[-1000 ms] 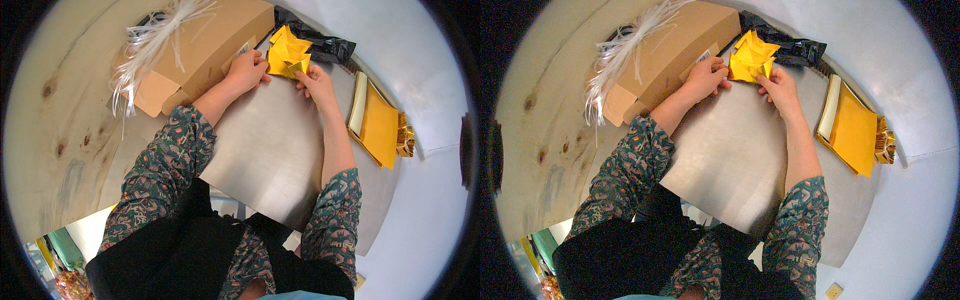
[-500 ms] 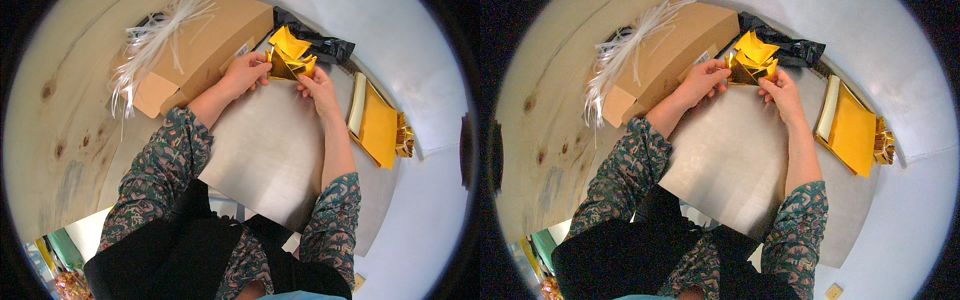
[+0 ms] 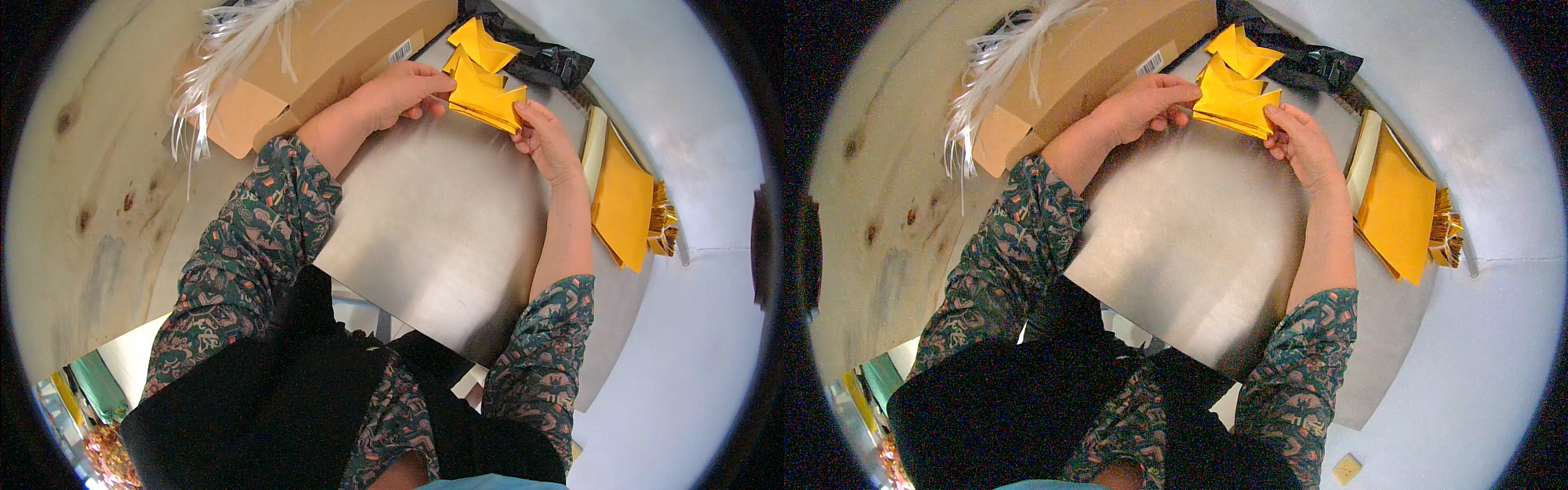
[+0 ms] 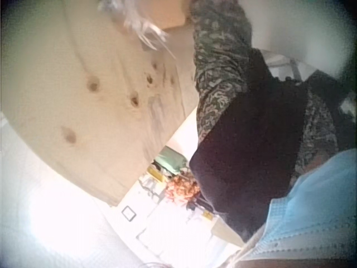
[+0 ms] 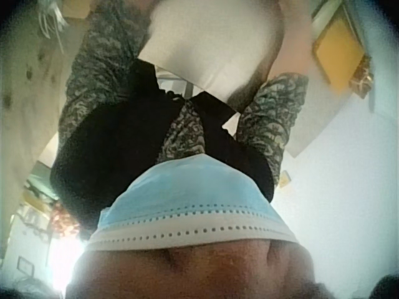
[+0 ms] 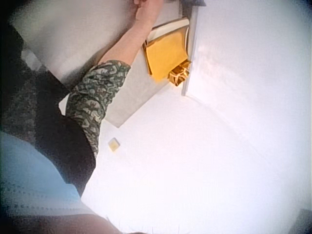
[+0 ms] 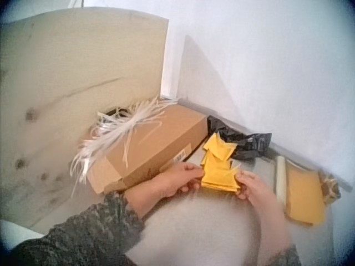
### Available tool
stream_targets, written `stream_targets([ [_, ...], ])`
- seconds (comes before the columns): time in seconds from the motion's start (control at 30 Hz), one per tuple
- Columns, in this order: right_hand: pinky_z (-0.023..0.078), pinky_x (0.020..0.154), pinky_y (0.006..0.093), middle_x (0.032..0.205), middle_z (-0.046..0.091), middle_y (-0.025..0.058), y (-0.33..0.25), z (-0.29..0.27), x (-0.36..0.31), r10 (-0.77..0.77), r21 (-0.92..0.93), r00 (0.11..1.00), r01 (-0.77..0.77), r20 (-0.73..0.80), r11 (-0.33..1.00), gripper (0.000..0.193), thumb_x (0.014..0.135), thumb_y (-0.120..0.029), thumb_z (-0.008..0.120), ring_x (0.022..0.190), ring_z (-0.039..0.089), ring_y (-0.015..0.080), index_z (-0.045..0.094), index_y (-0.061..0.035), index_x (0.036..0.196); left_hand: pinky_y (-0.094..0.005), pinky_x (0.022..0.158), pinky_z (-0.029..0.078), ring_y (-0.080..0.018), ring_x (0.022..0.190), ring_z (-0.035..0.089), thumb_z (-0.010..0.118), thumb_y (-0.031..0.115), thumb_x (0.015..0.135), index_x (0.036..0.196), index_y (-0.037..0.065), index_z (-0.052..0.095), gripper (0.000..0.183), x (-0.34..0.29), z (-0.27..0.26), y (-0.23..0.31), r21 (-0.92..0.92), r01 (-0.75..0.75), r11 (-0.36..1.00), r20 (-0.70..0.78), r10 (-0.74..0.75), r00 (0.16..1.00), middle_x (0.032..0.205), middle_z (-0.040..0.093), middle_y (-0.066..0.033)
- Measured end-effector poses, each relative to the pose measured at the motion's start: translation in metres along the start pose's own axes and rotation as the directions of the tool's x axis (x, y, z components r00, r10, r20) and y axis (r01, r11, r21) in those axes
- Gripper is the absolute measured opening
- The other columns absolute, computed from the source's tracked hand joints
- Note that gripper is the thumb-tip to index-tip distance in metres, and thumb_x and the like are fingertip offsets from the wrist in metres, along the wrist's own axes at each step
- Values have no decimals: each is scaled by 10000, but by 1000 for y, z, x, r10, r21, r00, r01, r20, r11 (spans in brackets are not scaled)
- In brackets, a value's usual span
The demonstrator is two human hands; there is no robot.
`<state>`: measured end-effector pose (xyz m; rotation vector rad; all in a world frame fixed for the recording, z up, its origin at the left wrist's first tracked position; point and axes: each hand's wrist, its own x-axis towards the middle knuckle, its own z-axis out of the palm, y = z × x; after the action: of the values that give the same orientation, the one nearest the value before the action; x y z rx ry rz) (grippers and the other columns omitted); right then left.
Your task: The person folds a yellow sheet of paper into a small triangular packet by hand, then places it on the table. They repeat the process with another sheet, folding and setting it aside. The task involves precise hand folding without tools.
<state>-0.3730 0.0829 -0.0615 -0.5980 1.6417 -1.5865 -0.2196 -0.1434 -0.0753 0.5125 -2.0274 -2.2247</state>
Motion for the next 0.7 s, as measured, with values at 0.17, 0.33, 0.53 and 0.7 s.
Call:
stream_targets([
  [0.17, 387, 515, 200, 783, 594, -59, -3, -1, -2, 32, -35, 999, -32, 5, 999, 224, 986, -354, 687, 657, 568, 53, 630, -141, 942, -166, 489, 390, -38, 716, 621, 686, 319, 966, 1138, 64, 684, 307, -2, 0, 2, -9, 4, 1000, 9, -4, 1000, 933, 687, 21],
  [0.33, 391, 530, 197, 777, 585, -46, -3, -2, -3, -10, -24, 999, 11, 53, 1000, 239, 986, -355, 688, 672, 567, 51, 624, -130, 935, -184, 556, 450, -47, 782, 634, 698, 317, 963, 1136, 72, 682, 301, -2, 1, 2, -10, 6, 1000, -19, -6, 1000, 935, 698, 16],
  [0.53, 414, 544, 187, 750, 603, -34, -1, -5, 1, -7, -56, 998, 10, 62, 998, 235, 985, -338, 690, 642, 556, 47, 622, -125, 910, -200, 656, 525, -67, 820, 646, 693, 306, 972, 1164, 74, 678, 301, 1, -2, -3, -35, 21, 999, -21, -21, 1000, 974, 712, -2],
  [0.7, 428, 541, 184, 734, 627, -33, -1, -7, 2, -1, -83, 997, 7, 72, 997, 226, 973, -313, 711, 615, 563, 40, 617, -129, 882, -201, 655, 533, -70, 827, 659, 682, 287, 986, 1149, 82, 677, 262, 3, -6, -6, -56, 26, 998, 1, -26, 1000, 981, 717, -9],
])
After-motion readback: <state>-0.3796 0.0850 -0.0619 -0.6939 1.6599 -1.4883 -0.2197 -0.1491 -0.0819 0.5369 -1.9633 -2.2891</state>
